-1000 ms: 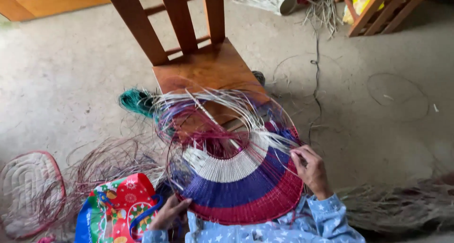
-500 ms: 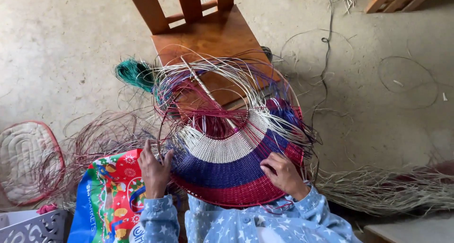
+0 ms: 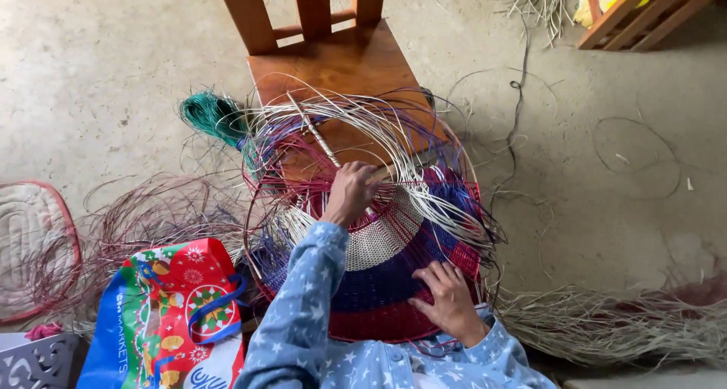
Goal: Weaving colored fibers into a circular pattern to create a mat or hat
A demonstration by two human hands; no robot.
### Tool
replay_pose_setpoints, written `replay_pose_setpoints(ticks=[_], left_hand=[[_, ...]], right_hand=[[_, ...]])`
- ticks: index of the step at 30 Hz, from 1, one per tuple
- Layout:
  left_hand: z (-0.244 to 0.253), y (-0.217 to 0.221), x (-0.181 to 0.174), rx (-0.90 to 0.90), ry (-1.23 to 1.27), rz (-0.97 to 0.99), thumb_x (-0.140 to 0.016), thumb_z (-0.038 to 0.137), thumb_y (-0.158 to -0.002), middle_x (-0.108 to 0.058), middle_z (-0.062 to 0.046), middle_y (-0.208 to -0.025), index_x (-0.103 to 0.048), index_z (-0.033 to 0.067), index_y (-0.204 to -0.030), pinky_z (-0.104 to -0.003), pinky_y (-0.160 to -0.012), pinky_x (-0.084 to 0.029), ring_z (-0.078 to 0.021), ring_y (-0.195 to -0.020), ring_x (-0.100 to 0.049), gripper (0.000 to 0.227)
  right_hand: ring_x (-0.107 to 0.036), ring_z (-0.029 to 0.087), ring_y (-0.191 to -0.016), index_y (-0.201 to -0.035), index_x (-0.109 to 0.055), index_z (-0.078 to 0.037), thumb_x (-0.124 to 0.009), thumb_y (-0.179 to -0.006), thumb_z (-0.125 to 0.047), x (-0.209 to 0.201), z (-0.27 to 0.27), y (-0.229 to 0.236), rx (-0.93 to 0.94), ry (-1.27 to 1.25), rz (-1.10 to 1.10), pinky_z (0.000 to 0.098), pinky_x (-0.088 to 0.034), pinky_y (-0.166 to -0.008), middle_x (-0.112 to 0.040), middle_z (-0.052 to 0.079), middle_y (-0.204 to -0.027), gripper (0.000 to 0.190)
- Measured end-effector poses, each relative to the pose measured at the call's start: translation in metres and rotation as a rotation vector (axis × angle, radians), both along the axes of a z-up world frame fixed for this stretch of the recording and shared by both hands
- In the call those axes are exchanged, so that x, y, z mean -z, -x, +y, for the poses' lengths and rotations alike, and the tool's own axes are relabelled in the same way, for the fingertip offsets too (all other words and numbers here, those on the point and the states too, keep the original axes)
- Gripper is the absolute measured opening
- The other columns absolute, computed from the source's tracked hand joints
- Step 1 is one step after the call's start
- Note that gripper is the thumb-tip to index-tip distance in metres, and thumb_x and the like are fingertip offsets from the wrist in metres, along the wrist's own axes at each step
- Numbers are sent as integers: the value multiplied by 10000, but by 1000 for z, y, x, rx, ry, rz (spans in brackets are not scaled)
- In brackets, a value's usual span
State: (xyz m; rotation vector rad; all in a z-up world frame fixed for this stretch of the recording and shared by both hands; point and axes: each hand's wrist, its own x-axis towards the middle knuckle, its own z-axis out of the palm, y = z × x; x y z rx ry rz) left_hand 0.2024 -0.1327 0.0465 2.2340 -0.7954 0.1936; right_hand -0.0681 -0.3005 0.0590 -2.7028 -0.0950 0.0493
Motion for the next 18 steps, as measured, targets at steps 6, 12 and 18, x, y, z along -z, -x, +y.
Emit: replay_pose_setpoints(ticks=[6, 12, 18], left_hand=[[-7, -64, 41, -412, -7, -169, -723, 6, -890, -563, -126, -997, -689, 43, -996, -280, -634, -570, -211, -823, -543, 117], [37, -87, 44, -281, -416, 258, -521, 300, -1035, -706, -165, -956, -759, 114, -1105, -457, -786, -518, -321, -880, -625, 311], [46, -65, 11, -352, -367, 288, -529, 245, -1011, -710, -136, -992, -773, 123, -1127, -401, -828, -433, -254, -884, -574, 297]], right_hand=[[-594, 193, -954, -1097, -695, -212, -751, -805, -241, -6, -12, -1, 54, 21, -53, 400, -463, -860, -631, -42, -998, 299], [-567, 162, -893, -1103, -729, -231, -744, -837, -271, 6, -39, -7, 99, 61, -53, 370, -470, -838, -630, -49, -955, 269], [-550, 148, -834, -1048, -750, -230, -784, -794, -238, 15, -53, -11, 125, 78, -79, 332, -497, -763, -646, -54, -936, 257]])
